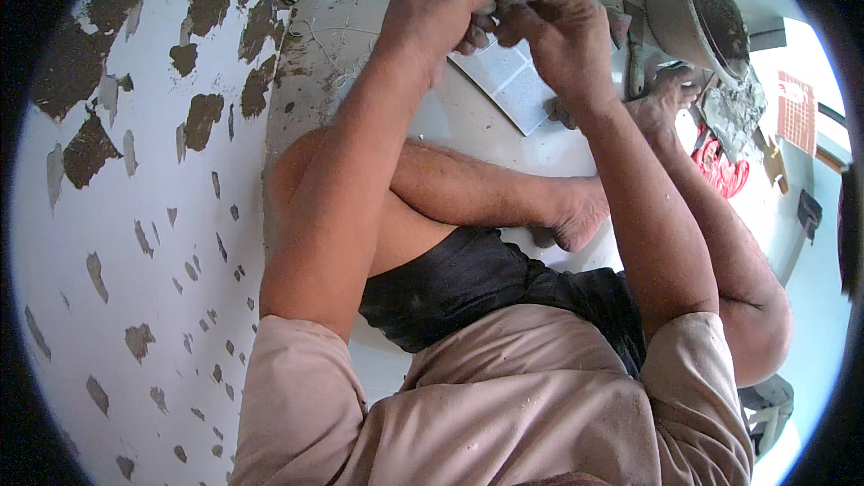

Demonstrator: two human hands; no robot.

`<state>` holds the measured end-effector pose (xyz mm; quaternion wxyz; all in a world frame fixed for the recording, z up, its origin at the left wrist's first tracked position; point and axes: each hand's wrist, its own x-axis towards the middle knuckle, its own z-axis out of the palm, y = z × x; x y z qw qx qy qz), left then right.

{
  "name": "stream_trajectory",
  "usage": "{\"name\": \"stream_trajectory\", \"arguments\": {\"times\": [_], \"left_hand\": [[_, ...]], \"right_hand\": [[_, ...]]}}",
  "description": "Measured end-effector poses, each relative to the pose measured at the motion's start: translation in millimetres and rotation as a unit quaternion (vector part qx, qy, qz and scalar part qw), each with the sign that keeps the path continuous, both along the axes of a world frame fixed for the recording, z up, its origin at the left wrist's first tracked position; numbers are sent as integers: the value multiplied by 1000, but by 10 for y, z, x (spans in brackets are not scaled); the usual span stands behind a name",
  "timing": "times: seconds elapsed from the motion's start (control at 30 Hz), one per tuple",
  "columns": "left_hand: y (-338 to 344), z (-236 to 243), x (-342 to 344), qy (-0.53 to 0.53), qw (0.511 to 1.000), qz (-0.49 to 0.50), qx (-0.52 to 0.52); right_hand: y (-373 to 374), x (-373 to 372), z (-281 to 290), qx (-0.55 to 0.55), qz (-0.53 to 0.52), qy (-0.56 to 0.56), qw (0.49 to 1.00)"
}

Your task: The person applies adhesive to a wall and positions square tiles, using a rubber mallet and a thin wire to align them and ensure they are level.

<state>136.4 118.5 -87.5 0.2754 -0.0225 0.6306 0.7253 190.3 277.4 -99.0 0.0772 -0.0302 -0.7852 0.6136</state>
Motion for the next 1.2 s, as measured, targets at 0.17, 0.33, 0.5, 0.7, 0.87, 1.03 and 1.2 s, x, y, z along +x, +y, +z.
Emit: {"name": "stream_trajectory", "arguments": {"times": [0.17,0.33,0.5,0.7,0.87,1.03,1.2], "left_hand": [[-365,-250,-646,-62,961,-211,166],[-237,-377,-539,-33,998,-26,38],[-434,-545,-645,-90,992,-8,89],[-486,-620,-749,-6,999,29,-29],[-423,-620,-798,127,970,51,-201],[-299,-652,-804,179,961,117,-175],[-325,-640,-790,161,963,144,-162]], "right_hand": [[-227,-277,143,58,-29,5,998],[-336,-479,-121,41,-15,-12,999],[-344,-730,-485,177,26,124,976],[-628,-844,-561,-120,-36,9,992],[-582,-1058,-538,-104,-56,-120,986],[-476,-1181,-646,-64,-47,-119,990],[-407,-1267,-626,-378,-10,-235,895]]}}
